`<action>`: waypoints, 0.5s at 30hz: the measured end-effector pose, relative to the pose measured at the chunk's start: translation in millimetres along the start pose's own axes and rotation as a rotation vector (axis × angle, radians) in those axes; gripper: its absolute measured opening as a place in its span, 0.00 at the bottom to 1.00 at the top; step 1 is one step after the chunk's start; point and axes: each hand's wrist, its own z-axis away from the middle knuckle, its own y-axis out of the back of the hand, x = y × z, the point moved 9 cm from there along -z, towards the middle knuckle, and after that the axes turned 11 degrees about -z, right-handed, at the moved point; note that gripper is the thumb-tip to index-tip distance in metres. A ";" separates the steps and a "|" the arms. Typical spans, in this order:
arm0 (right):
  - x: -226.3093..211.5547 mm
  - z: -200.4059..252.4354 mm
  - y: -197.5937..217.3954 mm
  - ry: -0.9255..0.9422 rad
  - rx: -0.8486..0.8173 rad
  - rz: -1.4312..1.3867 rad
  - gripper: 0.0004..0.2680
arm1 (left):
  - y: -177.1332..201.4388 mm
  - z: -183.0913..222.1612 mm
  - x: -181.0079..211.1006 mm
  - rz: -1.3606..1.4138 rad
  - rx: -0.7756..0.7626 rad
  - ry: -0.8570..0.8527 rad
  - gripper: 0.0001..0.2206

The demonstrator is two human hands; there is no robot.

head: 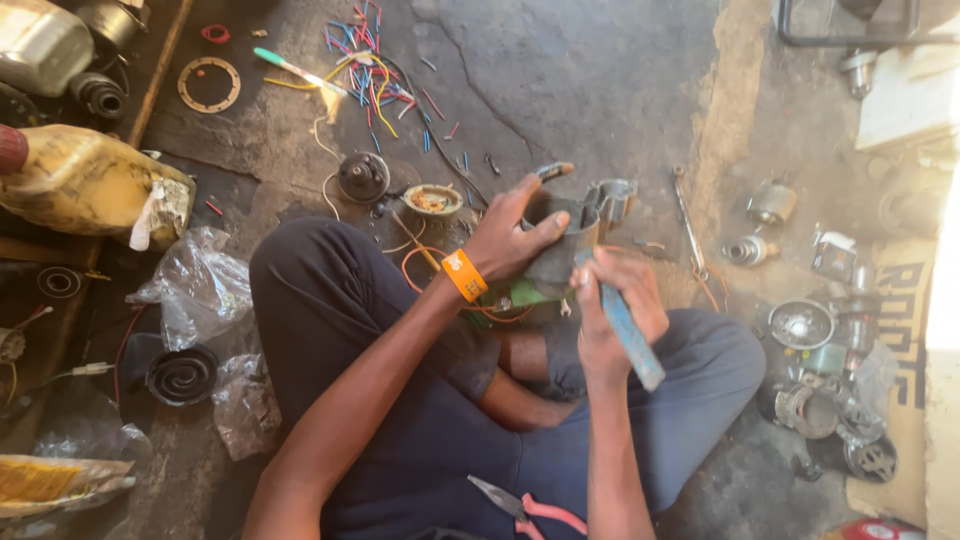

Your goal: The person sits on the floor and uses a metal file to smooth the edges of a cylindrical motor housing. They rotate the part and file different sections while holding it with the other hand.

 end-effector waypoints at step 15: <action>1.4 3.4 7.1 -0.001 -0.001 -0.038 0.04 | -6.3 4.1 3.4 -0.041 -0.049 0.055 0.28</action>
